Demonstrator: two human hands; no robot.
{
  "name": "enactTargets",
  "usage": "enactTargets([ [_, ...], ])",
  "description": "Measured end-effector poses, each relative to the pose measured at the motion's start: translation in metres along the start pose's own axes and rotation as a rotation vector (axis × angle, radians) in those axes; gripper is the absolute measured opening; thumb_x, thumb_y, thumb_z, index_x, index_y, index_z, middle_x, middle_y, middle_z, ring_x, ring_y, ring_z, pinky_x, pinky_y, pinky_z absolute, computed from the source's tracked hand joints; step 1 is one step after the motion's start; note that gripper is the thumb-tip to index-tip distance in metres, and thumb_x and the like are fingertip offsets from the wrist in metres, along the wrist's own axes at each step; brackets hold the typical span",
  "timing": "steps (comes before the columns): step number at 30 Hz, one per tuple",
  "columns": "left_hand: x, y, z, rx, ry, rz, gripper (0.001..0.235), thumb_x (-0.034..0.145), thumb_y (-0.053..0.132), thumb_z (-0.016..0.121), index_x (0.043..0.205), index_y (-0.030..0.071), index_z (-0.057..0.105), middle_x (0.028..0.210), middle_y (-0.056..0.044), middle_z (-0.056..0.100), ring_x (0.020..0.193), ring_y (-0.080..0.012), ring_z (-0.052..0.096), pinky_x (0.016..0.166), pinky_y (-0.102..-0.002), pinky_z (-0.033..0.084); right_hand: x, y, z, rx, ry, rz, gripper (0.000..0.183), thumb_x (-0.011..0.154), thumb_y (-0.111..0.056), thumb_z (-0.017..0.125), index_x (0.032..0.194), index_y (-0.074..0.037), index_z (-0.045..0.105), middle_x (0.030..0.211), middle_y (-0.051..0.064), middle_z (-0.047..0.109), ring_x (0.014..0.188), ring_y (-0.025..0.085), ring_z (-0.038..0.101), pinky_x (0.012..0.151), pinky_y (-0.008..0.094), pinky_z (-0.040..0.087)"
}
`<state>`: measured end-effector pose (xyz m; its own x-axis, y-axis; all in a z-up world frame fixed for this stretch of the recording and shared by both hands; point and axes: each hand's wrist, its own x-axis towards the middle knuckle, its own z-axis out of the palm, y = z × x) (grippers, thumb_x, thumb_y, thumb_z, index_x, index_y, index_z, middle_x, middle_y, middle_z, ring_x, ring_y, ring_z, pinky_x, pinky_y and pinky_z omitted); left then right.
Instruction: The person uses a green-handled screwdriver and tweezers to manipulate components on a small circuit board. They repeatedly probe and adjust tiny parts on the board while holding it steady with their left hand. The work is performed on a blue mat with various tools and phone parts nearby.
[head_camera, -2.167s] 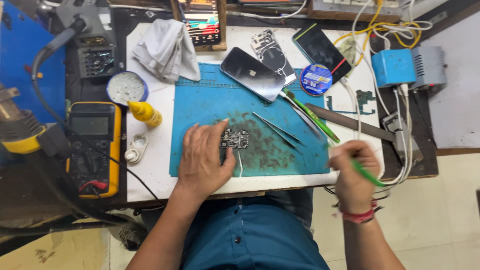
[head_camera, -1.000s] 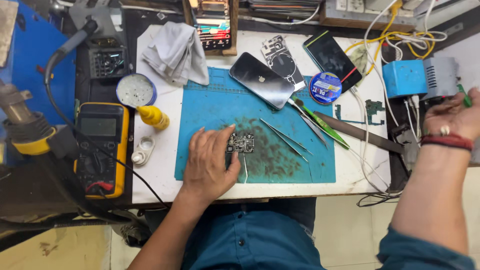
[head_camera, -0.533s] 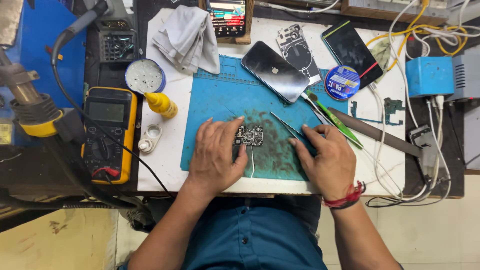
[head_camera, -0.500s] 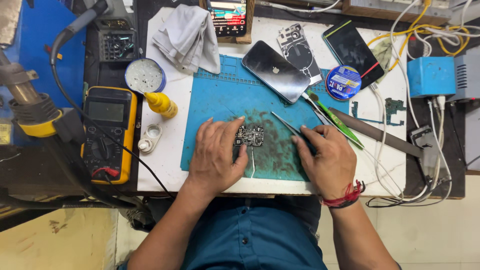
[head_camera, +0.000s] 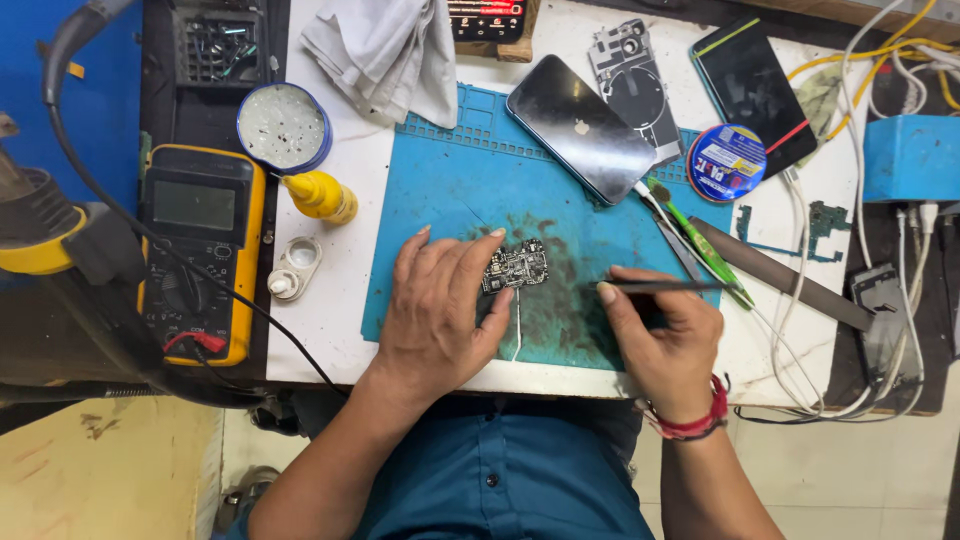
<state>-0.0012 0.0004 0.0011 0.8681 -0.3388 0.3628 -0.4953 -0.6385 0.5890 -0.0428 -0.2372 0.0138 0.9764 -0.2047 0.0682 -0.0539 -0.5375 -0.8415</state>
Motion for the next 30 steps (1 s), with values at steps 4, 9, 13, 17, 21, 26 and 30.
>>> enactTargets([
  [4,0.001,0.0,-0.001,0.008,0.002,-0.006,0.059,0.088,0.021,0.076,0.14,0.003,0.054,0.113,-0.013,0.067,0.111,-0.0291,0.061,0.117,-0.053,0.035,-0.006,0.006,0.006,0.113,0.009,0.023,0.022,0.094,-0.003,0.076,0.114,0.002,0.071,0.097,0.008,0.075,0.086,0.009,0.069,0.08,0.022,0.054],
  [9,0.001,0.0,-0.001,-0.003,0.006,0.0,0.059,0.088,0.02,0.076,0.139,0.002,0.054,0.114,-0.013,0.067,0.112,-0.0291,0.062,0.118,-0.053,0.035,-0.005,0.005,0.028,0.328,-0.049,0.051,0.025,0.093,-0.001,0.075,0.117,0.003,0.068,0.102,0.009,0.077,0.092,0.01,0.071,0.084,0.023,0.057],
  [13,0.002,0.001,-0.001,-0.009,-0.007,-0.018,0.058,0.088,0.02,0.075,0.139,0.003,0.054,0.115,-0.012,0.067,0.112,-0.0286,0.062,0.117,-0.052,0.034,0.0,-0.006,0.041,0.296,-0.079,0.004,0.025,0.092,0.001,0.075,0.116,0.003,0.068,0.104,0.011,0.078,0.094,0.011,0.074,0.086,0.024,0.059],
  [17,0.004,0.0,-0.002,0.001,-0.007,-0.01,0.057,0.089,0.021,0.075,0.14,0.002,0.054,0.116,-0.012,0.067,0.112,-0.0289,0.061,0.118,-0.052,0.034,0.003,-0.013,0.045,0.249,-0.078,-0.067,0.022,0.092,0.003,0.075,0.114,0.004,0.07,0.103,0.012,0.078,0.094,0.012,0.074,0.086,0.025,0.06],
  [21,0.001,-0.001,-0.001,-0.021,-0.017,-0.025,0.057,0.089,0.021,0.074,0.14,0.002,0.054,0.116,-0.012,0.067,0.113,-0.0286,0.061,0.118,-0.052,0.034,0.004,-0.01,0.044,0.238,-0.095,-0.06,0.023,0.093,0.003,0.075,0.115,0.004,0.069,0.103,0.011,0.078,0.094,0.012,0.074,0.086,0.025,0.059],
  [26,0.003,0.0,-0.001,-0.012,-0.008,-0.021,0.057,0.09,0.021,0.074,0.14,0.003,0.054,0.117,-0.012,0.067,0.113,-0.0289,0.061,0.118,-0.053,0.034,0.004,-0.011,0.043,0.197,-0.098,-0.098,0.022,0.092,0.003,0.076,0.113,0.004,0.07,0.102,0.011,0.078,0.092,0.012,0.075,0.085,0.025,0.06],
  [30,0.003,0.0,-0.002,-0.017,-0.012,-0.022,0.057,0.089,0.021,0.074,0.14,0.003,0.054,0.117,-0.012,0.067,0.113,-0.0291,0.061,0.118,-0.053,0.034,0.005,-0.013,0.044,0.237,-0.086,-0.079,0.022,0.092,0.003,0.075,0.114,0.004,0.07,0.103,0.011,0.078,0.093,0.012,0.075,0.086,0.025,0.06],
])
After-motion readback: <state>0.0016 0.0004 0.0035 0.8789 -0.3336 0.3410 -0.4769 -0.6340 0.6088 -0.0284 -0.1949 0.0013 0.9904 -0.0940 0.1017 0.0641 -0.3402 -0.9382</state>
